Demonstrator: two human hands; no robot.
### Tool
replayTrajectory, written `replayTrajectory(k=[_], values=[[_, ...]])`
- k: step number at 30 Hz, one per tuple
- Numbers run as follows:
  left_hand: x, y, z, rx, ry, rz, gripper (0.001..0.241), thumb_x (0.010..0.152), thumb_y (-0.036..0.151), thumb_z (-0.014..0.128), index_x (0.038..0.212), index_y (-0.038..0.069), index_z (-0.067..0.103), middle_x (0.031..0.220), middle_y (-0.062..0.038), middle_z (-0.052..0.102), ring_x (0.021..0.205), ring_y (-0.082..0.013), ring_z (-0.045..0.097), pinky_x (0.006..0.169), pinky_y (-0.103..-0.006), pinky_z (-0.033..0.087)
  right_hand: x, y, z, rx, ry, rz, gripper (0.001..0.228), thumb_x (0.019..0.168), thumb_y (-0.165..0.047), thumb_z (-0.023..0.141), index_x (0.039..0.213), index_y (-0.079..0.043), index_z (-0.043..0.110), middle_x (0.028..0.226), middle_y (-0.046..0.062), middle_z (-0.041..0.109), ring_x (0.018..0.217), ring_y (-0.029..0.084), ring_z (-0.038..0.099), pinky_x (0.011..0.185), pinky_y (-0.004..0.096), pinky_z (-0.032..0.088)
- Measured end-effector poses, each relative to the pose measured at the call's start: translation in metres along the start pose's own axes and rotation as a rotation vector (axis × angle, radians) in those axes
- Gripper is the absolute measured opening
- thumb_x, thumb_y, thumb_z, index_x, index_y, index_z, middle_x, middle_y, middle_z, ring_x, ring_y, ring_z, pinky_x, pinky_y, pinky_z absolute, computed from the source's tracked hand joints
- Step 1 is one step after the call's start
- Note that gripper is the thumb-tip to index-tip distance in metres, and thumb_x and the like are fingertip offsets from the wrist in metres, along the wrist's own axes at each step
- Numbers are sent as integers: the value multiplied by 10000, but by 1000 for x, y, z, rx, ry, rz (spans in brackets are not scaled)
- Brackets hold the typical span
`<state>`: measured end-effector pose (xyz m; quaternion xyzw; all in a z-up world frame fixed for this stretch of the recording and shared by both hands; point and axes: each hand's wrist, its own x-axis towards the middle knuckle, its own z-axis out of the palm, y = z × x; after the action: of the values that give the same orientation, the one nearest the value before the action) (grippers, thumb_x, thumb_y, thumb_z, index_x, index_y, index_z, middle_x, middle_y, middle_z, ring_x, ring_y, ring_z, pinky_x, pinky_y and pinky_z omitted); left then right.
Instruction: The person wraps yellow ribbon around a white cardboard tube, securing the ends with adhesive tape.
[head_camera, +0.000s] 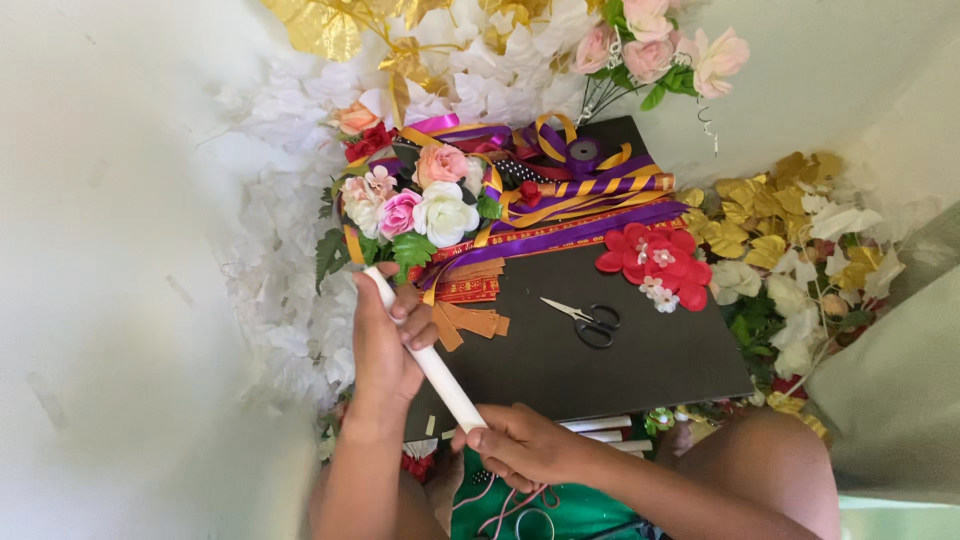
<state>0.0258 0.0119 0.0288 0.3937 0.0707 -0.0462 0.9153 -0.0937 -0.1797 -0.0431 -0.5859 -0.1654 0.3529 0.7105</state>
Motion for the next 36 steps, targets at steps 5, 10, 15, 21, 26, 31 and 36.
replayTrajectory(k=[5,10,15,21,26,31,36], values=[[21,30,-41,-178,-179,-193,416,1100,632,626,1046,221,651,633,134,396,467,24,305,372,-167,245,-10,2,-22,-446,115,-200,514,1181,-372,623,761,-125,784,556,-11,594,468,80,499,493,317,335],[38,43,-62,-119,-248,-234,471,1147,733,485,1045,287,595,623,144,289,408,10,276,333,-174,292,-29,-39,-70,-579,310,-457,250,1083,-73,714,888,-23,862,575,168,723,432,238,621,431,366,462],[36,43,-62,-190,-312,-260,440,1157,682,524,1137,259,640,653,130,337,442,8,341,391,-174,382,-84,-137,-116,-908,871,39,536,1041,-98,736,1571,-167,703,1125,246,849,975,448,829,881,566,642],[32,38,-66,-58,-266,-287,402,1145,596,594,1341,246,626,726,102,456,506,-16,422,482,-198,432,-131,-119,-172,-854,969,223,402,1167,-144,624,1542,-49,734,1196,307,817,1104,530,797,907,650,599],[27,31,-66,-55,-243,-246,332,1201,333,562,1508,214,517,854,48,465,562,-38,516,423,-195,486,-117,-106,-170,-953,928,183,366,1167,-297,675,1011,-28,866,940,244,869,955,520,826,839,601,598],[40,25,-73,-151,-281,-227,283,1210,472,526,1412,278,567,828,50,398,456,-9,422,330,-166,410,-73,-121,-182,-1238,850,-92,186,1141,-220,743,1125,-92,877,1007,173,864,968,388,850,847,496,656],[55,25,-69,-180,-292,-175,382,1170,616,452,1353,314,599,799,68,400,409,2,357,282,-176,336,-24,-92,-243,-1550,1052,-69,512,1229,-496,688,846,-170,789,769,76,745,779,335,786,700,438,615]])
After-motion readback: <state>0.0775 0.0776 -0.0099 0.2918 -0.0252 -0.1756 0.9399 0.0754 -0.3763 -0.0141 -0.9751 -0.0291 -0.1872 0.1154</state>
